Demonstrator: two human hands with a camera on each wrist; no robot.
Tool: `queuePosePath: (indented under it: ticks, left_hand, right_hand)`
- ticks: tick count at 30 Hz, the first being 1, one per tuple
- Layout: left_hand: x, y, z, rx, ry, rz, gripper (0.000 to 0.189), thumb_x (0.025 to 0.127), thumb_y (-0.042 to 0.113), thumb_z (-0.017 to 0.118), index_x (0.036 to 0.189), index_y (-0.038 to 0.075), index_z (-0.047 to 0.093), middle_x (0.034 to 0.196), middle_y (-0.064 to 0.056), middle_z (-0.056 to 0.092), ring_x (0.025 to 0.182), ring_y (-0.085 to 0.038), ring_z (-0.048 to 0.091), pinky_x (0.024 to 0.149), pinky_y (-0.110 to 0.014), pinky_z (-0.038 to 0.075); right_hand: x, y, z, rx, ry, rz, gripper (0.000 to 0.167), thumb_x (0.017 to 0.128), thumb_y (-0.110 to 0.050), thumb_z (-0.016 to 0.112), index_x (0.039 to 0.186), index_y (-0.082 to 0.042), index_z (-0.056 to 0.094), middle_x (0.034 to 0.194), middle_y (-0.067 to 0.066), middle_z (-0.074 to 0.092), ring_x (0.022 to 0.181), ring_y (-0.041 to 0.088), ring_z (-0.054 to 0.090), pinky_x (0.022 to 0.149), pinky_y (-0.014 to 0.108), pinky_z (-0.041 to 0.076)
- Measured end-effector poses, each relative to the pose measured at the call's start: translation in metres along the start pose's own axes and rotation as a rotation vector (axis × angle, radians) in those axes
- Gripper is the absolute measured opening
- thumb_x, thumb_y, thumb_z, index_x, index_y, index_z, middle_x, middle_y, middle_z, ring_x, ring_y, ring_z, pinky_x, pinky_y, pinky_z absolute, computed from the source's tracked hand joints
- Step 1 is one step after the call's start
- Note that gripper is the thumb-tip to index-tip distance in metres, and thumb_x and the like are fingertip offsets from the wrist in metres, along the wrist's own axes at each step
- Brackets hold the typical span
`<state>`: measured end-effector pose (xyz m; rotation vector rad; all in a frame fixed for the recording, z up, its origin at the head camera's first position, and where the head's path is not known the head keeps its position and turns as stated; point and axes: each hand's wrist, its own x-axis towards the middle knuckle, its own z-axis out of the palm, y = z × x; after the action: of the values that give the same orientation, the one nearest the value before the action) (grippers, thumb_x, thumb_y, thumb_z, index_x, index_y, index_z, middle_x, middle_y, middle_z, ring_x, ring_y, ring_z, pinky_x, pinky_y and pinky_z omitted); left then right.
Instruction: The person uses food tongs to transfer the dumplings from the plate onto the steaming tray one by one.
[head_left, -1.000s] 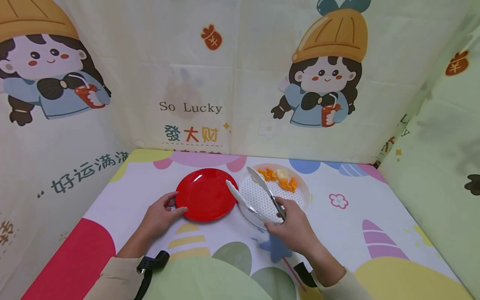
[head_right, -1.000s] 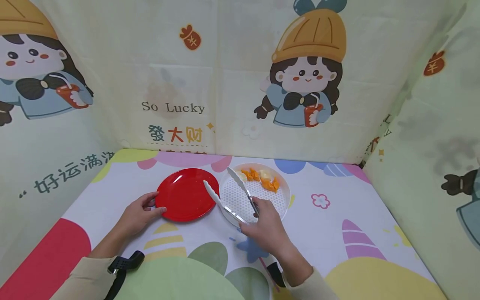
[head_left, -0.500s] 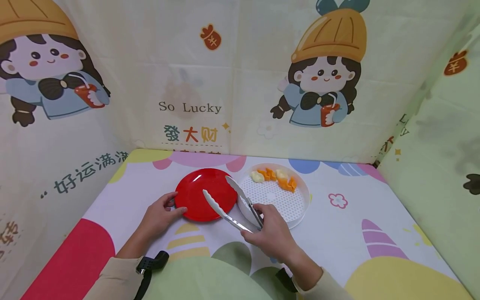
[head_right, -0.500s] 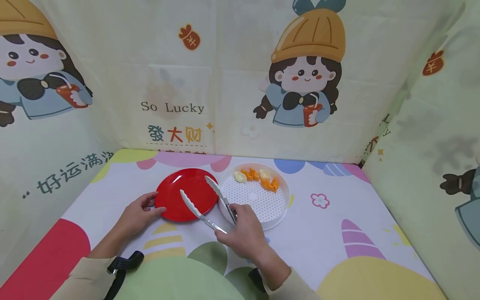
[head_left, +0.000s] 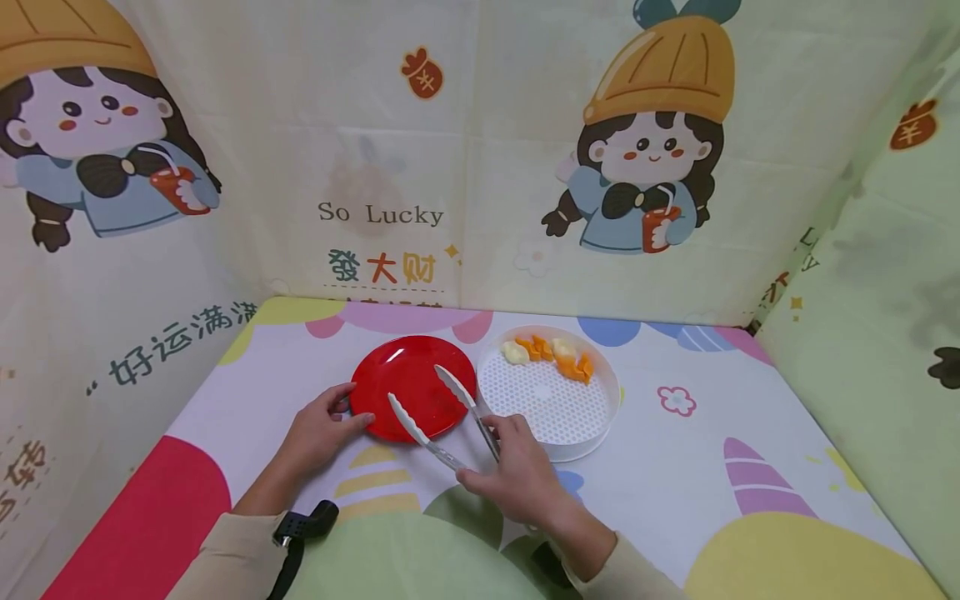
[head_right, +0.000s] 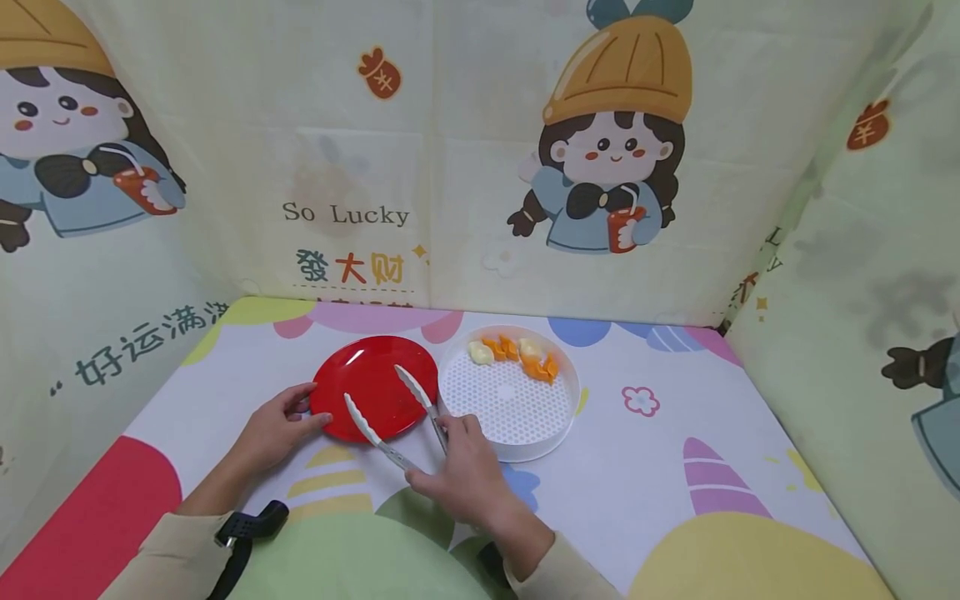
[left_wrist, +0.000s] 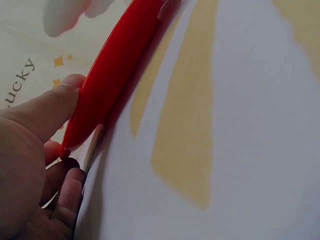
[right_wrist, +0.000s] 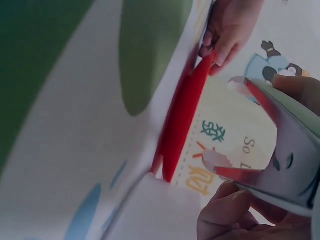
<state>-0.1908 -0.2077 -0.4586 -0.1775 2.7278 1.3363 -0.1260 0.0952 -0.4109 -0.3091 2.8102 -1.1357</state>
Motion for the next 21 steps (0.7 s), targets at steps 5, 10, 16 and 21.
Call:
queuePosePath:
  ticks: [5,10,16,21]
  left_hand:
    - [0.0,0.0,0.0,-0.001,0.005,-0.002,0.093,0.079,0.038,0.084,0.153,0.007,0.038,0.141,-0.024,0.048,0.12,-0.041,0.049,0.079,-0.041,0.059]
    - [0.0,0.0,0.0,-0.002,0.008,0.004,0.091,0.08,0.038,0.083,0.153,0.007,0.038,0.141,-0.024,0.048,0.119,-0.041,0.049,0.08,-0.041,0.058]
    - [-0.001,0.001,0.001,-0.003,0.009,0.003,0.091,0.08,0.038,0.083,0.153,0.007,0.037,0.14,-0.024,0.048,0.119,-0.041,0.049,0.08,-0.04,0.059]
    - [-0.002,0.001,0.001,0.007,0.01,0.005,0.091,0.08,0.037,0.083,0.153,0.007,0.037,0.141,-0.024,0.047,0.12,-0.041,0.049,0.08,-0.041,0.059]
  right_hand:
    - [0.002,-0.001,0.004,-0.029,-0.027,0.027,0.078,0.071,-0.034,0.089,0.135,-0.007,0.052,0.116,0.006,0.051,0.099,0.02,0.049,0.065,0.028,0.054]
    - [0.002,-0.002,0.006,-0.066,-0.044,0.045,0.08,0.072,-0.038,0.088,0.136,-0.007,0.052,0.116,0.008,0.051,0.097,0.02,0.048,0.064,0.028,0.053]
    - [0.0,0.0,0.009,-0.094,-0.086,0.053,0.084,0.072,-0.04,0.089,0.139,-0.005,0.051,0.119,0.01,0.052,0.097,0.021,0.048,0.067,0.031,0.052]
    - [-0.002,0.004,0.012,-0.091,-0.112,0.04,0.087,0.072,-0.036,0.09,0.14,-0.001,0.047,0.119,0.012,0.051,0.098,0.021,0.048,0.068,0.032,0.051]
